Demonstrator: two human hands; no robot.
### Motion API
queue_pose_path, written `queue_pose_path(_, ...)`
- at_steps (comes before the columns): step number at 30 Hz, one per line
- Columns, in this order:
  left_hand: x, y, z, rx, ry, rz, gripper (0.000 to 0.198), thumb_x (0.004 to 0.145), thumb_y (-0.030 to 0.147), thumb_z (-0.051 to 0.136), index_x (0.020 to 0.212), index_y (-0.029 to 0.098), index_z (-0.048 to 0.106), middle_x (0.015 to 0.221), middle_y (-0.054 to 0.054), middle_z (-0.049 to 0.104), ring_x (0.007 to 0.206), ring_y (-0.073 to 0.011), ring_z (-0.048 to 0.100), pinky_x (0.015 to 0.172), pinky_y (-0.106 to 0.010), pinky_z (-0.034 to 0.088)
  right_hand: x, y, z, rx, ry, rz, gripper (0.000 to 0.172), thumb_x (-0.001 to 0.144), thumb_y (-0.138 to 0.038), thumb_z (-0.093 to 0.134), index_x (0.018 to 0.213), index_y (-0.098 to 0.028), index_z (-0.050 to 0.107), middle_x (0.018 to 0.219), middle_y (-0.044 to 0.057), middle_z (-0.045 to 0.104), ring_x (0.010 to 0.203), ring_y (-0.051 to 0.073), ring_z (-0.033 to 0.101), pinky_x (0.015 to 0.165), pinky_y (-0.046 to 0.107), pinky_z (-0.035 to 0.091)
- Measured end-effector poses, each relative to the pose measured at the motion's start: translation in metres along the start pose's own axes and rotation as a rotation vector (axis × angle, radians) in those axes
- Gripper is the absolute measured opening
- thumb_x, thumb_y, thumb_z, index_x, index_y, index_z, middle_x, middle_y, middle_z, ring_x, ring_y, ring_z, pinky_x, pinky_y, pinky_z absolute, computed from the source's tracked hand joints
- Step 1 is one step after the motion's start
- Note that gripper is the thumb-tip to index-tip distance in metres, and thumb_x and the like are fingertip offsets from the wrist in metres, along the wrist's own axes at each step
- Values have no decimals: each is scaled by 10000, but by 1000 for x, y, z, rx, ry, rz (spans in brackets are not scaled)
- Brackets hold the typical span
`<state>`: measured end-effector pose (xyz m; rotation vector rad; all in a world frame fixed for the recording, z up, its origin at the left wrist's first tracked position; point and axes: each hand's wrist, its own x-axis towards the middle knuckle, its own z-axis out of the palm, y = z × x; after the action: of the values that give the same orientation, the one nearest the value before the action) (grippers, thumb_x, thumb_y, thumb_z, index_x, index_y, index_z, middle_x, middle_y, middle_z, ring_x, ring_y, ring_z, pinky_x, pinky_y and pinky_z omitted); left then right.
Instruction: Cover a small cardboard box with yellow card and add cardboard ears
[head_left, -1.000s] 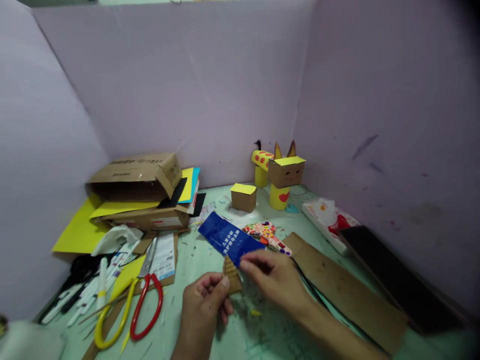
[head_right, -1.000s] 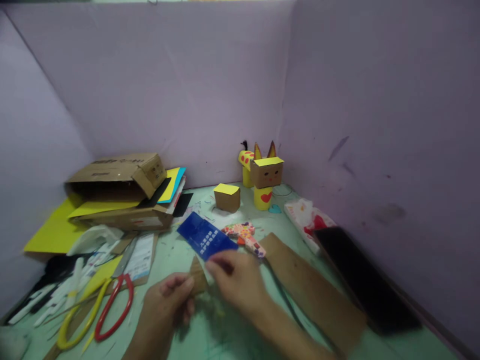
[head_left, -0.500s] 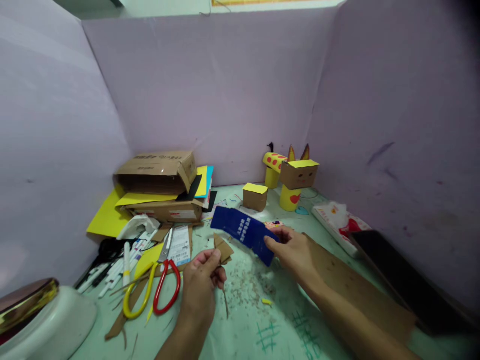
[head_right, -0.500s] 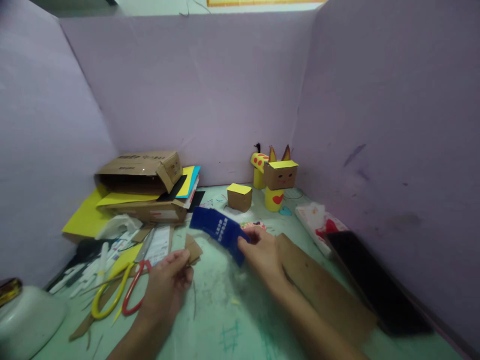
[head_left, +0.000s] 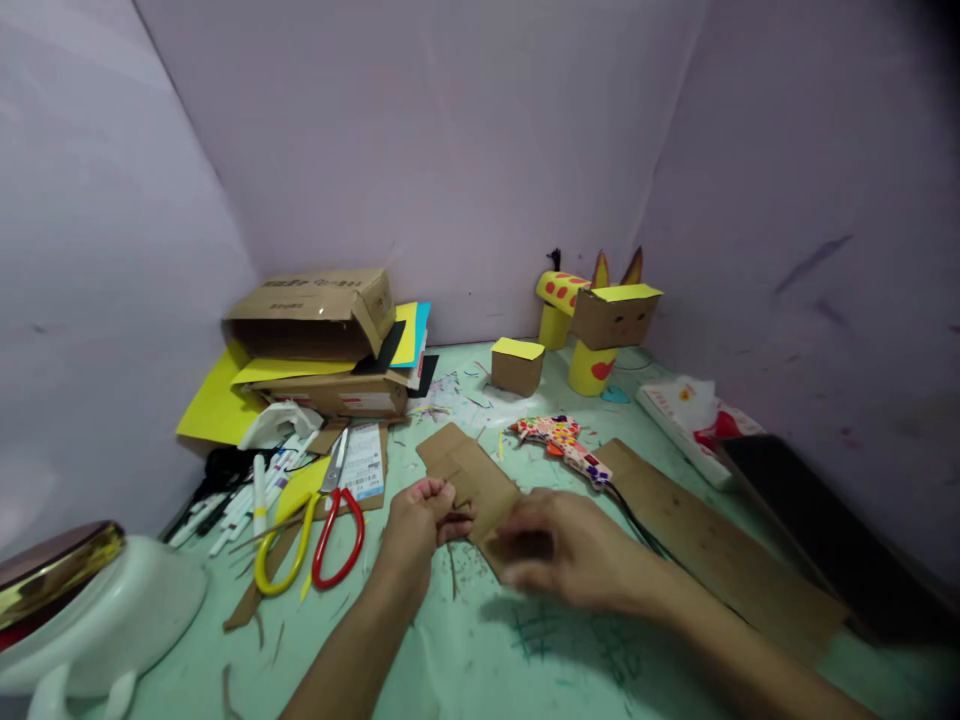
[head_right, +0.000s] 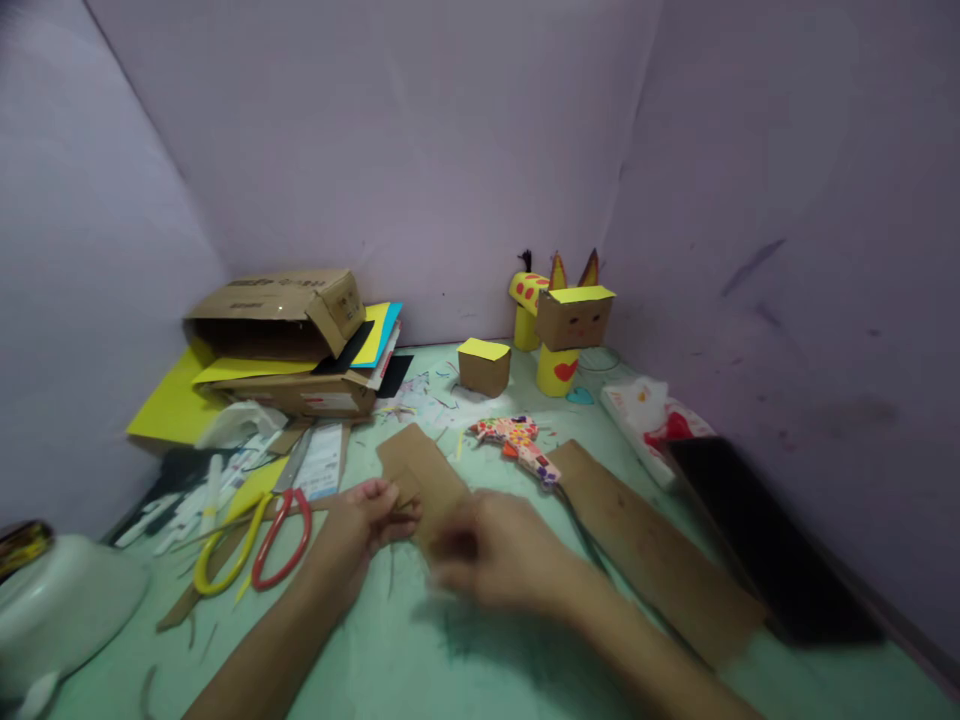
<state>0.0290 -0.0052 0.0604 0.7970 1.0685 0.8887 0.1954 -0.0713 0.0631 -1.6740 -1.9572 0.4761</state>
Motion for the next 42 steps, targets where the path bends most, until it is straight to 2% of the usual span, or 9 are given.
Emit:
queue_pose_path(3,3,-6,1,21,10,-28,93,769,95,554,692,130,516,625,-70,656,575,-143,653,541,-224,525,4,17,-13,12,98,271,233,791,-280,528,909,-177,700,851,73,711,710,185,604,632,275,402)
queue_pose_path(9,4,-6,0,63,28,-21,87,744,106,593,705,134,521,641,-66,667,588,-135,654,564,-221,530,7,22,-1,104,-103,443,164,652,-347,663,701,-191,648,640,29,656,560,162,549,485,257,329)
queue_pose_path(13,2,-3,-1,139,-4,20,151,651,175,687,682,130,546,525,-29,633,442,-105,578,439,-182,456,9,19,11,690,-49,540,143,614,-211,640,685,-194,516,562,-41,562,491,116,525,465,232,399)
queue_pose_path(18,-9,-3,1,495,-211,52,179,593,269,680,669,131,594,417,42,531,314,-52,395,329,-158,259,16,22,18,1020,-36,542,116,624,-184,639,718,-162,574,506,-62,538,365,82,467,378,219,395)
queue_pose_path(25,-13,-14,11,742,-124,198,98,626,237,619,601,145,598,507,28,538,459,-80,432,446,-188,332,16,20,14,1125,-57,589,149,693,-280,636,728,-135,649,543,-14,589,466,102,528,463,229,425)
queue_pose_path(31,-11,-20,14,915,-110,302,147,673,296,596,622,159,605,562,-1,582,545,-132,503,506,-217,359,17,21,19,1147,26,558,294,485,-179,795,715,-133,617,485,-45,571,410,80,474,413,207,380)
queue_pose_path(35,-15,3,2,1086,79,423,208,714,359,544,631,180,610,574,-10,602,568,-157,531,528,-234,362,18,25,21,1175,81,579,297,503,-188,782,725,-146,590,504,-40,577,421,97,502,427,233,414)
queue_pose_path(38,-17,34,-20,1434,219,366,257,718,405,525,565,209,591,500,-2,564,534,-174,520,509,-253,311,19,28,17,1197,173,542,314,532,-221,774,788,-156,605,625,-26,612,535,102,547,512,239,454)
queue_pose_path(42,-13,53,-41,1676,90,230,261,715,399,518,563,223,636,559,-35,618,581,-217,559,509,-268,289,19,28,10,1236,287,447,340,556,-274,776,846,-161,638,716,-6,639,612,113,567,557,244,457)
